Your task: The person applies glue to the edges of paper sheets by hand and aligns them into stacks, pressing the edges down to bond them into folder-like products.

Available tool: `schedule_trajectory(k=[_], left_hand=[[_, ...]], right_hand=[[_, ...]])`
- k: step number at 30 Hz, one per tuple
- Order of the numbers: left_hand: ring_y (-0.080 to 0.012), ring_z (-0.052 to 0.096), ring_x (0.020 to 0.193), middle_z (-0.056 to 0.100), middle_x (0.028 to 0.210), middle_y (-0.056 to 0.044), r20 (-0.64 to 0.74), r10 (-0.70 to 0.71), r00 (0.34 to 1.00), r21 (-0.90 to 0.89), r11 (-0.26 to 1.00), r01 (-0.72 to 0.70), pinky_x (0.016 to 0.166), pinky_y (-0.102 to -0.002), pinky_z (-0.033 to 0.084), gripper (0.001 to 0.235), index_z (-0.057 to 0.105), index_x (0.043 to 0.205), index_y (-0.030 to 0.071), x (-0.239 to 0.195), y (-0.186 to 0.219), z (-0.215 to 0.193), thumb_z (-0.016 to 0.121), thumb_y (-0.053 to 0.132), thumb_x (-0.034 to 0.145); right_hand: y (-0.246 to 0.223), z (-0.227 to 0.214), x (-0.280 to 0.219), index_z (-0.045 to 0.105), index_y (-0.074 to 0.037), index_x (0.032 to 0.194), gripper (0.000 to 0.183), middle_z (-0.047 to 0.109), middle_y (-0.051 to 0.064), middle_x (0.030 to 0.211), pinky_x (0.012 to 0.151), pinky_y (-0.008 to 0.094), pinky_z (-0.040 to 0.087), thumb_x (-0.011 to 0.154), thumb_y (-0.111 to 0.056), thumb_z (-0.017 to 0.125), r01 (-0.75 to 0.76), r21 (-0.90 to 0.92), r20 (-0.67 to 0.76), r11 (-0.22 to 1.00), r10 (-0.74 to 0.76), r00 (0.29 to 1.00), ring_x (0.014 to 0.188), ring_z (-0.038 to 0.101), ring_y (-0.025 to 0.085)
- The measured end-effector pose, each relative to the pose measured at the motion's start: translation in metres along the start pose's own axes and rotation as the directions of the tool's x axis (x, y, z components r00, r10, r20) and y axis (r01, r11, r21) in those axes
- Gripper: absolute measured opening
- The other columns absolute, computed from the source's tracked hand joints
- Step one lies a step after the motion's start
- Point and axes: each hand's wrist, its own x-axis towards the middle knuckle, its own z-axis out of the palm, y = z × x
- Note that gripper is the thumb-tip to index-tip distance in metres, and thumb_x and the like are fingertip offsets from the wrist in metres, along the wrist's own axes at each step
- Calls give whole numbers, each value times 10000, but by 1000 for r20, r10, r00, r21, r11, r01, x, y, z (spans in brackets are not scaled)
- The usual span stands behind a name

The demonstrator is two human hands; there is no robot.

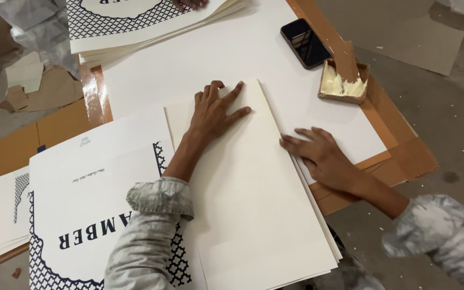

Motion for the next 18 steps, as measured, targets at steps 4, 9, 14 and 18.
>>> schedule_trajectory(k=[4,9,14,18], left_hand=[[-341,473,1237,512,1358,-197,6,3,1000,-6,1000,-3,1025,-509,347,730,558,1504,234,-1,0,-3,613,673,923],[-343,477,1241,515,1355,-205,-3,8,1000,-21,1000,-8,1036,-513,339,718,565,1502,225,-1,1,-3,627,647,925],[-340,469,1258,517,1358,-210,-15,14,1000,-14,1000,-15,1034,-513,336,715,568,1500,218,-1,2,-4,632,641,926],[-331,460,1281,527,1355,-210,-19,28,999,-5,1000,-28,1031,-511,338,718,567,1500,205,-2,0,-1,632,644,936]], right_hand=[[-19,-9,-26,564,-186,1444,553,590,1,1479,1194,545,251,898,-100,579,20,-34,11,999,-19,1000,1440,430,279],[-37,-9,-59,573,-171,1416,530,621,-13,1411,1157,541,318,892,-209,641,90,-159,-35,983,-96,995,1382,475,255],[-45,1,-93,586,-176,1401,522,624,-31,1404,1140,539,327,881,-166,626,101,-187,-85,977,-118,989,1361,494,249],[-51,6,-121,598,-196,1379,564,620,-47,1417,1149,549,329,861,25,552,92,-221,-68,971,-109,992,1380,493,238]])
